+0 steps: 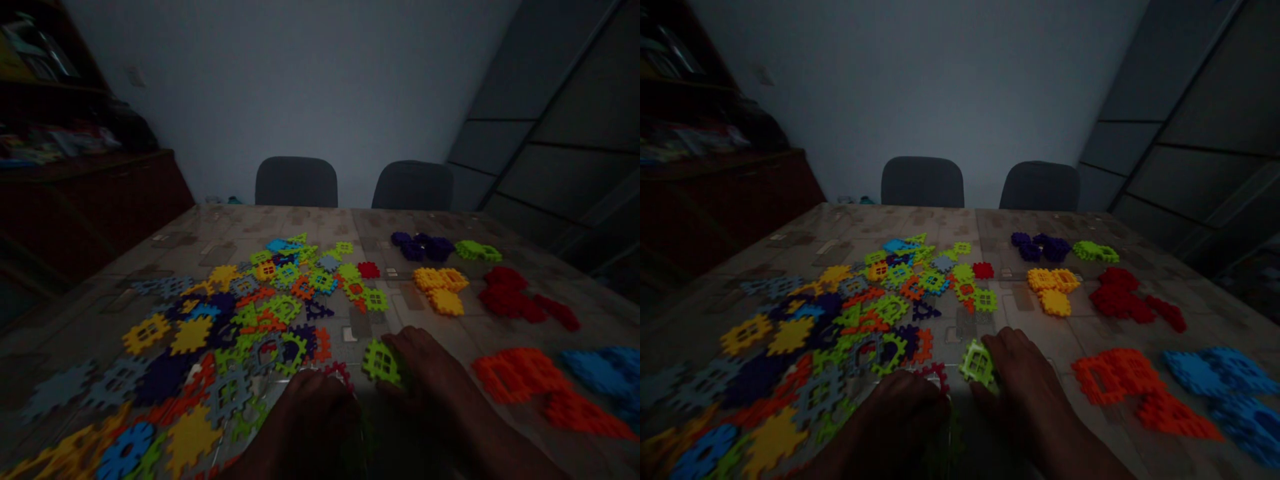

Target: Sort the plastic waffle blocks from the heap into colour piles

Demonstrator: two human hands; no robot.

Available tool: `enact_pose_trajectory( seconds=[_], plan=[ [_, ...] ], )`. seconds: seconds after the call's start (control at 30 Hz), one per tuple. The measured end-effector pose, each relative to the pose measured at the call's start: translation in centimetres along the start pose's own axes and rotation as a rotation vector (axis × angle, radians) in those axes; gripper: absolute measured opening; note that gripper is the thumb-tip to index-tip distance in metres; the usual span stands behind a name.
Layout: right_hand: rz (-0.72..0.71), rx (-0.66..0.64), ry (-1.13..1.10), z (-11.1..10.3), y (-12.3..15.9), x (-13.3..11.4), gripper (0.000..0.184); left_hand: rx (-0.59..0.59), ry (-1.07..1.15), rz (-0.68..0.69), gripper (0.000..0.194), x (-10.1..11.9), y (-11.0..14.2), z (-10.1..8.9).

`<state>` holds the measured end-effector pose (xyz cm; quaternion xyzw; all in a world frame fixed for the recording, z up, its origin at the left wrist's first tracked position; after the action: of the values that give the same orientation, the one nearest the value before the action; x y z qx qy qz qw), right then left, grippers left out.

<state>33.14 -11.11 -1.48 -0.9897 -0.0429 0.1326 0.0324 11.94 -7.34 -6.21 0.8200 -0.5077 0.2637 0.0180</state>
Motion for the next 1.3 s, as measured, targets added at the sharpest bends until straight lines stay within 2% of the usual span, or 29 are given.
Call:
enact_pose_trajectory(
  seconds=[0.07,0.17,0.3,0.43,0.5,0.63,0.7,0.97,1.17,1.3],
  plan=[
    [-0.012,0.034,-0.017,0.3,1.3,-0.3,0.035,-0.071,0.044,-0.052,0.035,-0.1,0.2,-1.1],
    [-0.008,0.072,-0.046,1.1,2.8,-0.9,0.038,-0.139,0.061,-0.103,0.064,-0.1,0.6,-3.0],
    [-0.1,0.073,-0.124,2.0,3.3,-1.9,0.048,-0.156,0.045,-0.11,0.073,-0.1,0.8,-4.3],
    [-0.168,0.017,-0.197,1.8,2.8,-2.5,0.05,-0.109,0.067,-0.118,0.083,-0.2,1.3,-4.7],
    [-0.183,-0.007,-0.226,1.6,2.6,-2.5,0.047,-0.094,0.046,-0.15,0.077,-0.3,1.5,-5.0],
    [-0.221,-0.003,-0.255,1.9,2.6,-1.9,0.049,-0.114,-0.017,-0.189,0.051,-0.2,1.8,-5.3],
    [-0.224,-0.009,-0.248,2.2,2.6,-1.7,0.049,-0.116,-0.029,-0.188,0.046,-0.2,1.7,-5.1],
    [-0.216,-0.056,-0.232,1.9,2.1,-1.9,0.046,-0.058,0.03,-0.112,0.045,-0.4,1.2,-3.4],
    [-0.189,-0.013,-0.29,0.8,2.7,-0.7,0.049,-0.077,0.038,-0.154,0.045,-0.4,1.6,-3.5],
    [-0.161,-0.037,-0.303,0.4,2.8,-0.7,0.044,-0.075,0.075,-0.139,0.042,-0.3,1.6,-3.7]
  ],
)
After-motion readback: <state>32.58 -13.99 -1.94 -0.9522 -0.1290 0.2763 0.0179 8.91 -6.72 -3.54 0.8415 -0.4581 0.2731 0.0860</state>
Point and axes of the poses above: each hand's wrist, its own y-axis away from the middle knuckle, its own z-axis out of the palm, x = y × z, the point moved 2 cm from there along -y, towards the middle knuckle, and after that the axes turned 3 degrees about y, right-handed, at the moved point
